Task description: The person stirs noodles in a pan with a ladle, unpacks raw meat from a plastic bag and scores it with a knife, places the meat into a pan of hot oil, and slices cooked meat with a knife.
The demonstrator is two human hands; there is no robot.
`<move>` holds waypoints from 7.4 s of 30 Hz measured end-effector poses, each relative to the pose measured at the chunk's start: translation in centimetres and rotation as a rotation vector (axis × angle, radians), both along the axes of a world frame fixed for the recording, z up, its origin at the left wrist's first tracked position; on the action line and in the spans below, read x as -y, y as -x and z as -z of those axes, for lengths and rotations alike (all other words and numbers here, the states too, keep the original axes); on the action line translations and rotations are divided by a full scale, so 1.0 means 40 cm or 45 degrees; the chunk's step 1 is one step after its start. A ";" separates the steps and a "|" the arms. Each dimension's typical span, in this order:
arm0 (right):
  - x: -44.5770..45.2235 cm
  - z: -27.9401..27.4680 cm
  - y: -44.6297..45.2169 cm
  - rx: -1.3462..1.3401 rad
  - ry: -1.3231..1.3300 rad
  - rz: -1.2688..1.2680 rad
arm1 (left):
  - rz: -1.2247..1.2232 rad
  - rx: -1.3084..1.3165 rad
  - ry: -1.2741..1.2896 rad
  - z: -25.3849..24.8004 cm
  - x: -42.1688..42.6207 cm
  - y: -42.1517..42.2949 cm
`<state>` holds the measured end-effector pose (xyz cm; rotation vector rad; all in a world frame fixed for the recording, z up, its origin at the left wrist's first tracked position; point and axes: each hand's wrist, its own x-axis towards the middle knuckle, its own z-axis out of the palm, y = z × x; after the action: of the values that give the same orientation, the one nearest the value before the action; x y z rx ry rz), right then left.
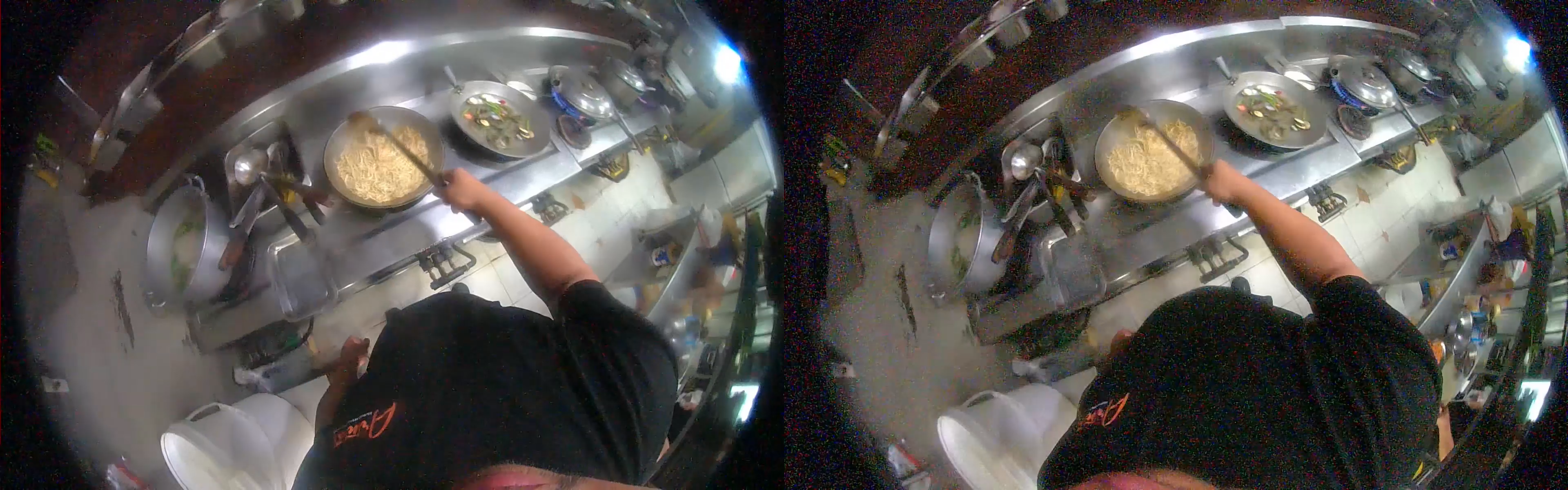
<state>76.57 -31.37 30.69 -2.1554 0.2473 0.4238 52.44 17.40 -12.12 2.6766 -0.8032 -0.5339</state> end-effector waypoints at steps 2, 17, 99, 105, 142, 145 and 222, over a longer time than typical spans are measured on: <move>-0.002 0.088 -0.061 0.094 0.220 -0.044 | 0.150 0.246 -0.050 -0.039 0.002 0.056; 0.256 0.061 -0.035 0.241 0.569 -0.307 | -0.061 0.261 0.442 -0.012 0.068 0.246; 0.299 -0.213 -0.014 0.155 1.139 -0.864 | -0.334 -0.125 0.355 0.008 -0.009 0.220; 0.245 -0.022 0.037 0.165 0.515 -0.201 | -0.330 -0.341 -0.122 -0.037 0.020 0.244; 0.128 -0.178 0.231 -0.235 0.186 -0.378 | -0.864 -0.602 0.085 -0.114 0.086 0.162; 0.160 -0.273 0.244 -0.144 0.277 -0.457 | -0.995 -0.668 0.100 -0.064 0.087 0.166; 0.141 0.201 0.246 0.215 0.171 -0.406 | -0.037 -0.608 0.049 -0.555 0.764 -0.124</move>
<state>66.74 -37.01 22.66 -2.3552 -0.1702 0.4100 57.42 -13.16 10.09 2.3690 -0.6232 -1.0811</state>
